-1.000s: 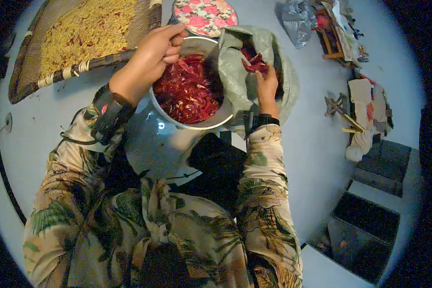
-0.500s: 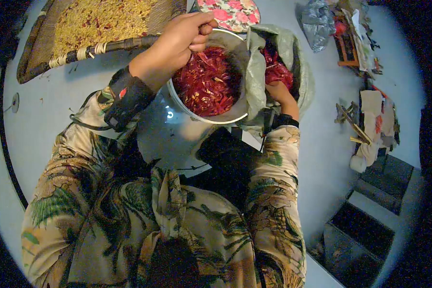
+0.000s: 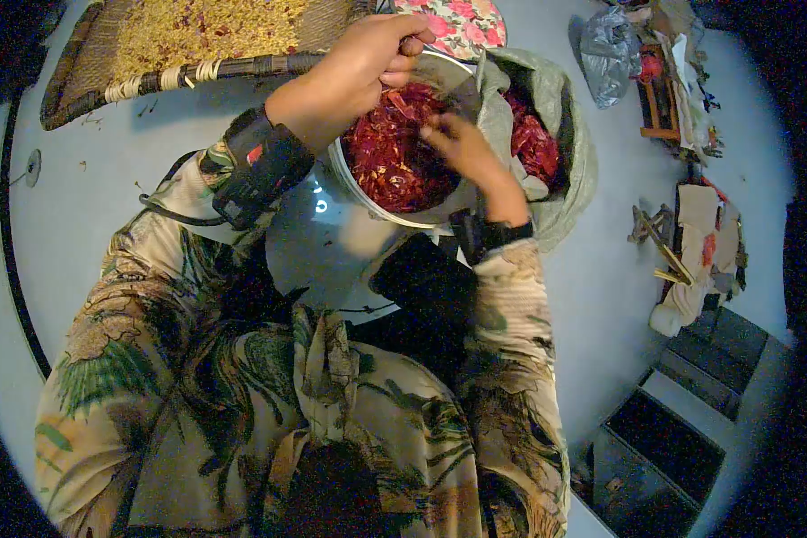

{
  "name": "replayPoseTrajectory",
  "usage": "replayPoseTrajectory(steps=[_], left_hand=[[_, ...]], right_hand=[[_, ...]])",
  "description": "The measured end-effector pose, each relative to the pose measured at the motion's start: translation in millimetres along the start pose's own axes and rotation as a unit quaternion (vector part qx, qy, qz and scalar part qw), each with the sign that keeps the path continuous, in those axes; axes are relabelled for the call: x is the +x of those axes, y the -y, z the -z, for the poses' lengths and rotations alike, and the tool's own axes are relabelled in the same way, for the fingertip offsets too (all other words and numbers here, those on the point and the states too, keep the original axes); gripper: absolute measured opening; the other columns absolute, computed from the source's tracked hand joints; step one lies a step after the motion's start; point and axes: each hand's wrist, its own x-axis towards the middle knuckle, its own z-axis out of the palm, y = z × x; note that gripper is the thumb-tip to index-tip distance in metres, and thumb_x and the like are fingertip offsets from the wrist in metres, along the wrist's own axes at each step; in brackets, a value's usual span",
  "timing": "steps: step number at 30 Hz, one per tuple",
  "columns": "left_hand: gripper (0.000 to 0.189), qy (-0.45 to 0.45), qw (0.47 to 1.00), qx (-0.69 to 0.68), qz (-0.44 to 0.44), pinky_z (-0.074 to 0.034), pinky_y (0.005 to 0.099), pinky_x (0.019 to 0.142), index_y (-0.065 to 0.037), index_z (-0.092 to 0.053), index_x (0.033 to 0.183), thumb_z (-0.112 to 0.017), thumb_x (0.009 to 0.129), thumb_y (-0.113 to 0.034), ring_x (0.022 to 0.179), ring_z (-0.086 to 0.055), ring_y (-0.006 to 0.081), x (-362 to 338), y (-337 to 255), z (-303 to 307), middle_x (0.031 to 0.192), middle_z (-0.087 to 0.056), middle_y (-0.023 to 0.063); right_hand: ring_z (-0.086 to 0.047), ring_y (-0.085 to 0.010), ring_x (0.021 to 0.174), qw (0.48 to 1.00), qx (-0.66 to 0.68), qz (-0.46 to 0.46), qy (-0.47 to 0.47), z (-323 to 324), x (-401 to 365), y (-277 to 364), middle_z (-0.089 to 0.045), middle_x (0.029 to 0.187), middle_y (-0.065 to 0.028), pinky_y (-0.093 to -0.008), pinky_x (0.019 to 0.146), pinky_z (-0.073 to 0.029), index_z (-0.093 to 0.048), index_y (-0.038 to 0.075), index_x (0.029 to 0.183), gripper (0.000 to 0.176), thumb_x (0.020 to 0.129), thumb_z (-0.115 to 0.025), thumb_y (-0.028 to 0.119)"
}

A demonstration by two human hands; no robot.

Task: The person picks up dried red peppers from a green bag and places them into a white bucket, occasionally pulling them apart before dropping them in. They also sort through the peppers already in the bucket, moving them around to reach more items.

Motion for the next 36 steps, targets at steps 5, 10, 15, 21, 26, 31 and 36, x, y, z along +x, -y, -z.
replayPoseTrajectory(steps=[5, 10, 15, 21, 26, 31, 36], left_hand=[[0.017, -0.011, 1.000, 0.006, -0.004, -0.019, 0.0186, 0.037, -0.004, -0.051, 0.084, -0.049, 0.090, -0.020, 0.043, -0.028, 0.0030, -4, -8, 1, 0.061, -0.038, -0.0047], [0.018, -0.015, 1.000, 0.014, 0.001, -0.019, 0.0188, 0.037, -0.006, -0.050, 0.078, -0.048, 0.090, -0.019, 0.043, -0.028, 0.0034, -5, -14, 1, 0.059, -0.037, -0.0046], [0.016, -0.009, 1.000, 0.000, 0.002, -0.019, 0.0196, 0.036, -0.004, -0.052, 0.077, -0.051, 0.087, -0.017, 0.041, -0.027, 0.0035, -3, -17, 10, 0.059, -0.039, -0.0033], [0.015, 0.001, 1.000, -0.025, -0.005, -0.019, 0.0199, 0.036, -0.001, -0.055, 0.080, -0.053, 0.085, -0.015, 0.042, -0.029, 0.0038, -7, -25, 8, 0.061, -0.042, -0.0020], [0.016, -0.012, 0.999, -0.042, -0.006, -0.020, 0.0202, 0.036, 0.001, -0.057, 0.083, -0.057, 0.083, -0.015, 0.044, -0.032, 0.0041, -2, -23, 9, 0.065, -0.045, -0.0006], [0.016, -0.007, 0.999, -0.050, -0.009, -0.020, 0.0201, 0.035, 0.001, -0.057, 0.083, -0.056, 0.083, -0.015, 0.043, -0.031, 0.0040, -5, -26, 12, 0.064, -0.046, -0.0005], [0.016, -0.009, 0.999, -0.040, -0.014, -0.020, 0.0198, 0.035, 0.001, -0.056, 0.083, -0.055, 0.084, -0.016, 0.042, -0.030, 0.0038, -7, -27, 11, 0.062, -0.044, -0.0011]], right_hand=[[-0.048, -0.0375, 0.115, 0.981, -0.106, -0.160, 0.019, -38, 11, -46, -0.053, 0.119, -0.0252, -0.0397, 0.096, -0.038, -0.041, -0.003, 0.126, 0.074, 0.079, -0.059, 0.051], [-0.043, -0.0365, 0.119, 0.987, -0.055, -0.148, 0.033, -75, 60, -142, -0.046, 0.126, -0.0247, -0.0405, 0.099, -0.035, -0.037, -0.003, 0.130, 0.079, 0.077, -0.063, 0.049], [-0.036, -0.0337, 0.126, 0.960, 0.258, -0.102, 0.041, -68, 57, -81, -0.039, 0.134, -0.0232, -0.0400, 0.104, -0.030, -0.031, -0.001, 0.135, 0.091, 0.070, -0.069, 0.049], [-0.051, -0.0248, 0.103, 0.997, 0.019, -0.078, 0.005, -81, 59, -22, -0.052, 0.114, -0.0171, -0.0299, 0.090, -0.040, -0.026, -0.006, 0.135, 0.109, 0.059, -0.077, 0.053], [-0.036, -0.0343, 0.126, 0.987, 0.112, -0.067, 0.094, -59, 51, 6, -0.040, 0.132, -0.0251, -0.0373, 0.104, -0.030, -0.024, -0.004, 0.136, 0.111, 0.055, -0.080, 0.047], [-0.038, -0.0339, 0.124, 0.985, 0.148, -0.087, -0.005, -65, 70, -36, -0.040, 0.133, -0.0236, -0.0376, 0.104, -0.030, -0.014, -0.001, 0.139, 0.119, 0.053, -0.083, 0.045], [-0.029, -0.0356, 0.130, 0.977, 0.190, -0.094, 0.028, -102, 92, -64, -0.030, 0.138, -0.0244, -0.0405, 0.106, -0.027, -0.010, 0.003, 0.141, 0.123, 0.052, -0.082, 0.048]])
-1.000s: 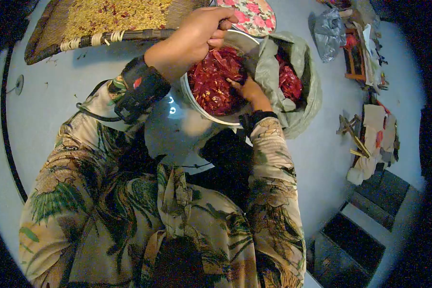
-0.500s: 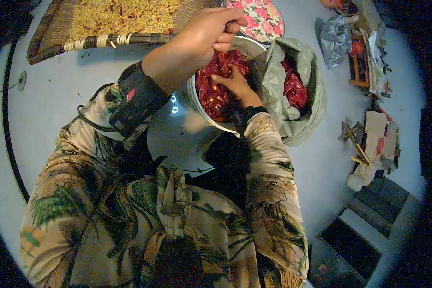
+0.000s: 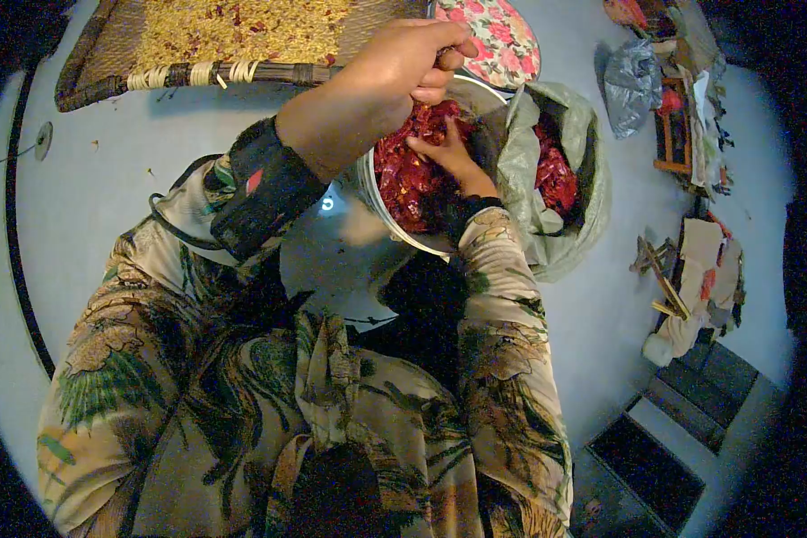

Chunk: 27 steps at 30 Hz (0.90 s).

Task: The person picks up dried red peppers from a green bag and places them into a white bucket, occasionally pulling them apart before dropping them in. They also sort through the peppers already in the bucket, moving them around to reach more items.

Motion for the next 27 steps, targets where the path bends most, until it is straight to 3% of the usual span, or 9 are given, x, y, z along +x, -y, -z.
replayPoseTrajectory(steps=[3, 5, 7, 10, 16, 17, 20, 23, 27], left_hand=[[0.017, 0.012, 1.000, 0.007, 0.011, -0.020, 0.0192, 0.035, -0.001, -0.054, 0.082, -0.053, 0.087, -0.018, 0.042, -0.029, 0.0035, 2, -1, -1, 0.062, -0.043, -0.0023], [0.018, 0.012, 1.000, 0.016, 0.014, -0.019, 0.0180, 0.035, -0.006, -0.050, 0.080, -0.050, 0.090, -0.021, 0.043, -0.029, 0.0031, 2, -2, -3, 0.062, -0.041, -0.0036], [0.018, 0.010, 1.000, -0.005, 0.006, -0.020, 0.0190, 0.036, -0.001, -0.053, 0.082, -0.053, 0.088, -0.019, 0.042, -0.029, 0.0035, 0, -3, -4, 0.061, -0.042, -0.0033], [0.019, 0.010, 1.000, -0.012, -0.001, -0.020, 0.0195, 0.036, 0.001, -0.055, 0.083, -0.054, 0.087, -0.018, 0.042, -0.029, 0.0037, 1, -4, -4, 0.060, -0.043, -0.0031], [0.019, 0.003, 1.000, 0.025, 0.007, -0.020, 0.0182, 0.036, -0.006, -0.052, 0.083, -0.050, 0.090, -0.023, 0.043, -0.029, 0.0022, 1, -4, -7, 0.064, -0.042, -0.0043], [0.019, 0.007, 1.000, 0.022, 0.006, -0.020, 0.0182, 0.036, -0.006, -0.052, 0.084, -0.051, 0.090, -0.024, 0.043, -0.029, 0.0021, 2, -3, -6, 0.064, -0.042, -0.0043], [0.019, 0.002, 1.000, 0.017, 0.004, -0.020, 0.0180, 0.036, -0.006, -0.053, 0.084, -0.051, 0.090, -0.024, 0.043, -0.029, 0.0020, 3, -2, -8, 0.063, -0.042, -0.0045], [0.019, 0.011, 1.000, 0.027, 0.010, -0.020, 0.0179, 0.036, -0.005, -0.053, 0.084, -0.051, 0.090, -0.024, 0.042, -0.028, 0.0020, 8, 0, -7, 0.063, -0.042, -0.0048], [0.020, -0.008, 0.999, 0.032, 0.002, -0.019, 0.0181, 0.035, -0.005, -0.053, 0.085, -0.051, 0.090, -0.024, 0.042, -0.028, 0.0021, 6, 1, -12, 0.062, -0.041, -0.0052]], right_hand=[[-0.024, -0.0387, 0.131, 0.996, -0.012, 0.025, 0.081, -14, -22, 43, -0.025, 0.140, -0.0264, -0.0424, 0.107, -0.024, -0.010, 0.004, 0.141, 0.123, 0.052, -0.082, 0.049], [-0.024, -0.0400, 0.130, 0.995, -0.069, 0.028, 0.066, -18, -35, 50, -0.025, 0.139, -0.0274, -0.0425, 0.107, -0.024, -0.012, 0.004, 0.141, 0.122, 0.052, -0.082, 0.049], [-0.025, -0.0405, 0.130, 0.993, -0.100, 0.047, 0.049, -21, -37, 49, -0.027, 0.138, -0.0279, -0.0432, 0.106, -0.026, -0.014, 0.004, 0.141, 0.120, 0.052, -0.082, 0.048], [-0.030, -0.0348, 0.129, 0.989, -0.139, 0.034, 0.047, -15, -42, 58, -0.029, 0.138, -0.0261, -0.0400, 0.104, -0.028, -0.015, 0.003, 0.141, 0.118, 0.055, -0.081, 0.048], [-0.047, -0.0379, 0.116, 0.969, -0.243, 0.019, 0.049, 11, -43, 77, -0.047, 0.125, -0.0254, -0.0408, 0.099, -0.036, -0.024, 0.008, 0.140, 0.107, 0.058, -0.076, 0.055], [-0.052, -0.0393, 0.108, 0.959, -0.280, 0.041, 0.021, 13, -45, 78, -0.053, 0.118, -0.0254, -0.0437, 0.092, -0.041, -0.036, 0.009, 0.134, 0.091, 0.063, -0.073, 0.053], [-0.056, -0.0365, 0.101, 0.937, -0.344, 0.051, -0.008, 18, -45, 87, -0.057, 0.110, -0.0232, -0.0443, 0.083, -0.046, -0.049, 0.009, 0.123, 0.069, 0.068, -0.071, 0.046], [-0.059, -0.0351, 0.089, 0.901, -0.408, 0.122, -0.085, 11, -45, 85, -0.060, 0.098, -0.0201, -0.0445, 0.074, -0.049, -0.054, 0.010, 0.112, 0.052, 0.071, -0.069, 0.039], [-0.059, -0.0354, 0.083, 0.869, -0.427, 0.204, -0.147, -1, -35, 65, -0.058, 0.090, -0.0183, -0.0451, 0.070, -0.049, -0.055, 0.011, 0.109, 0.046, 0.073, -0.068, 0.035]])
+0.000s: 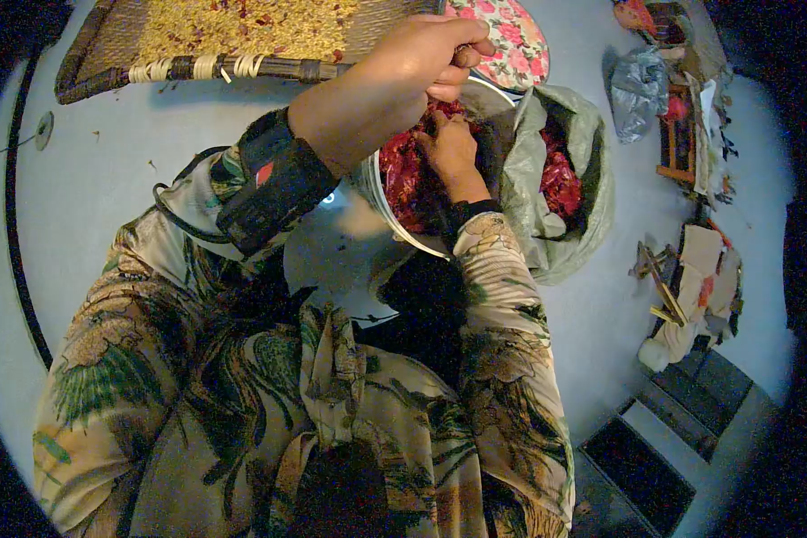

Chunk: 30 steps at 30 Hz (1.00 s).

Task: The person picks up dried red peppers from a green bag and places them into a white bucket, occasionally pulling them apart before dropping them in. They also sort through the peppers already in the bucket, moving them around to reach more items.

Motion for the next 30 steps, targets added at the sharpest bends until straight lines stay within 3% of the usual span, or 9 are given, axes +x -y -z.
replayPoseTrajectory(steps=[5, 8, 12, 15, 16, 19, 24, 30], left_hand=[[0.020, 0.010, 1.000, -0.001, 0.005, -0.019, 0.0179, 0.035, -0.004, -0.054, 0.086, -0.052, 0.090, -0.024, 0.042, -0.029, 0.0022, 3, 3, 2, 0.062, -0.042, -0.0047], [0.017, -0.001, 1.000, -0.016, 0.019, -0.018, 0.0201, 0.034, 0.000, -0.057, 0.082, -0.055, 0.085, -0.017, 0.040, -0.028, 0.0033, 2, 1, 2, 0.059, -0.042, -0.0035], [0.018, -0.009, 1.000, 0.013, -0.014, -0.019, 0.0194, 0.034, -0.002, -0.056, 0.082, -0.055, 0.086, -0.019, 0.040, -0.029, 0.0031, -2, 5, -1, 0.059, -0.042, -0.0040], [0.021, -0.004, 0.999, 0.041, -0.020, -0.018, 0.0183, 0.034, -0.004, -0.054, 0.082, -0.053, 0.089, -0.024, 0.039, -0.029, 0.0019, -3, 8, -1, 0.059, -0.041, -0.0053], [0.020, -0.006, 0.999, 0.047, -0.022, -0.018, 0.0182, 0.034, -0.005, -0.054, 0.082, -0.053, 0.089, -0.024, 0.039, -0.029, 0.0018, -3, 10, -1, 0.059, -0.042, -0.0055], [0.018, -0.010, 0.992, 0.120, -0.024, -0.021, 0.0180, 0.036, -0.008, -0.055, 0.081, -0.056, 0.087, -0.025, 0.041, -0.031, 0.0018, -9, 8, -2, 0.061, -0.045, -0.0060], [0.022, 0.031, 0.960, 0.274, -0.054, -0.032, 0.0182, 0.046, -0.012, -0.059, 0.082, -0.064, 0.081, -0.034, 0.053, -0.043, 0.0021, -13, 18, -3, 0.066, -0.053, -0.0068], [0.019, 0.124, 0.954, 0.268, -0.053, -0.038, 0.0182, 0.052, -0.010, -0.059, 0.081, -0.067, 0.080, -0.027, 0.060, -0.050, 0.0038, -22, 27, -13, 0.070, -0.057, -0.0044]], right_hand=[[-0.058, -0.0360, 0.083, 1.000, 0.026, -0.007, -0.004, -20, 5, -6, -0.058, 0.090, -0.0181, -0.0456, 0.070, -0.049, -0.057, 0.010, 0.105, 0.039, 0.076, -0.064, 0.034], [-0.059, -0.0355, 0.082, 0.996, 0.084, -0.012, -0.040, 0, 4, -5, -0.059, 0.089, -0.0182, -0.0449, 0.070, -0.048, -0.060, 0.007, 0.099, 0.032, 0.078, -0.062, 0.031], [-0.060, -0.0347, 0.079, 0.976, 0.186, 0.022, -0.113, 27, 3, -10, -0.061, 0.082, -0.0182, -0.0419, 0.067, -0.047, -0.062, 0.003, 0.084, 0.021, 0.079, -0.060, 0.023], [-0.060, -0.0285, 0.071, 0.941, 0.330, -0.004, -0.076, 36, -1, -20, -0.061, 0.078, -0.0155, -0.0373, 0.065, -0.047, -0.062, 0.003, 0.084, 0.017, 0.078, -0.062, 0.019], [-0.058, -0.0205, 0.066, 0.933, 0.348, -0.018, -0.092, 57, -5, -11, -0.061, 0.075, -0.0123, -0.0332, 0.063, -0.046, -0.061, 0.002, 0.084, 0.014, 0.078, -0.063, 0.014], [-0.056, -0.0154, 0.067, 0.908, 0.403, -0.013, -0.119, 109, -9, 2, -0.061, 0.075, -0.0098, -0.0306, 0.063, -0.046, -0.061, 0.001, 0.085, 0.013, 0.078, -0.063, 0.012], [-0.061, -0.0271, 0.083, 0.921, 0.297, 0.066, -0.244, 168, -42, 21, -0.062, 0.091, -0.0140, -0.0339, 0.075, -0.047, -0.060, 0.001, 0.088, 0.013, 0.076, -0.063, 0.006], [-0.059, -0.0304, 0.085, 0.926, 0.233, 0.073, -0.288, 192, -76, 38, -0.061, 0.090, -0.0130, -0.0354, 0.075, -0.047, -0.058, 0.001, 0.088, 0.013, 0.075, -0.061, 0.000]])
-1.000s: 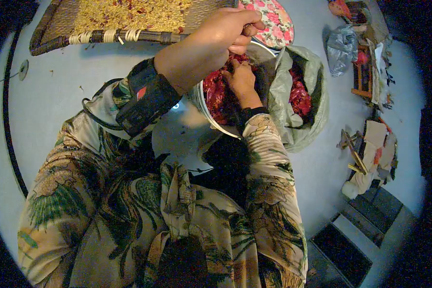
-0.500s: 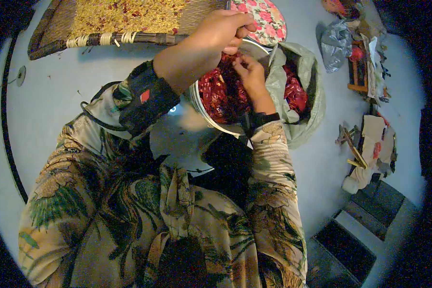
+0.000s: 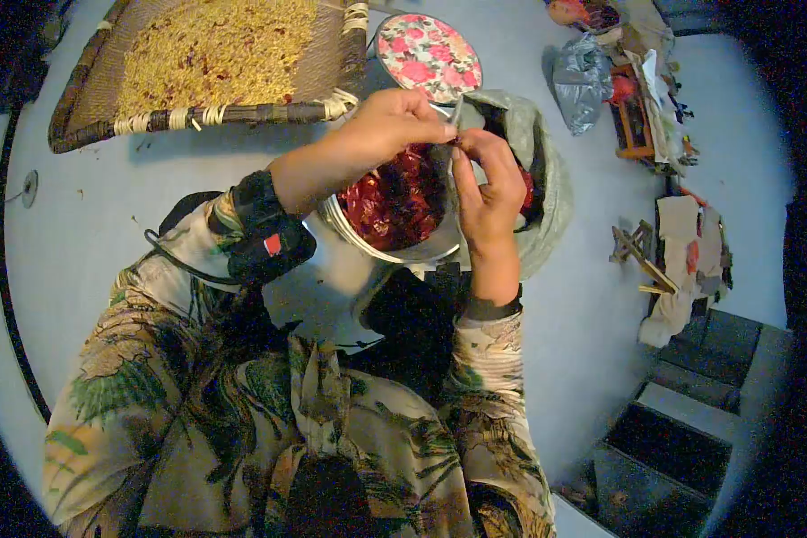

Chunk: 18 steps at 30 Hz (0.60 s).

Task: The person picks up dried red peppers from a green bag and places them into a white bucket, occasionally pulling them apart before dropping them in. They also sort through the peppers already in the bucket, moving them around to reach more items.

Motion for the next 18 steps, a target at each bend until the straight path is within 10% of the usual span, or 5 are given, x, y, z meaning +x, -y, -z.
replayPoseTrajectory(steps=[18], left_hand=[[0.014, 0.045, 0.997, -0.037, -0.059, -0.028, 0.0169, 0.045, -0.008, -0.056, 0.085, -0.057, 0.086, -0.022, 0.053, -0.039, 0.0015, 1, 2, -16, 0.065, -0.048, -0.0062]], right_hand=[[-0.057, -0.0187, 0.093, 0.943, 0.252, -0.208, -0.058, -1, -8, -3, -0.062, 0.097, -0.0104, -0.0289, 0.086, -0.043, -0.062, -0.002, 0.089, 0.014, 0.077, -0.064, 0.005]])
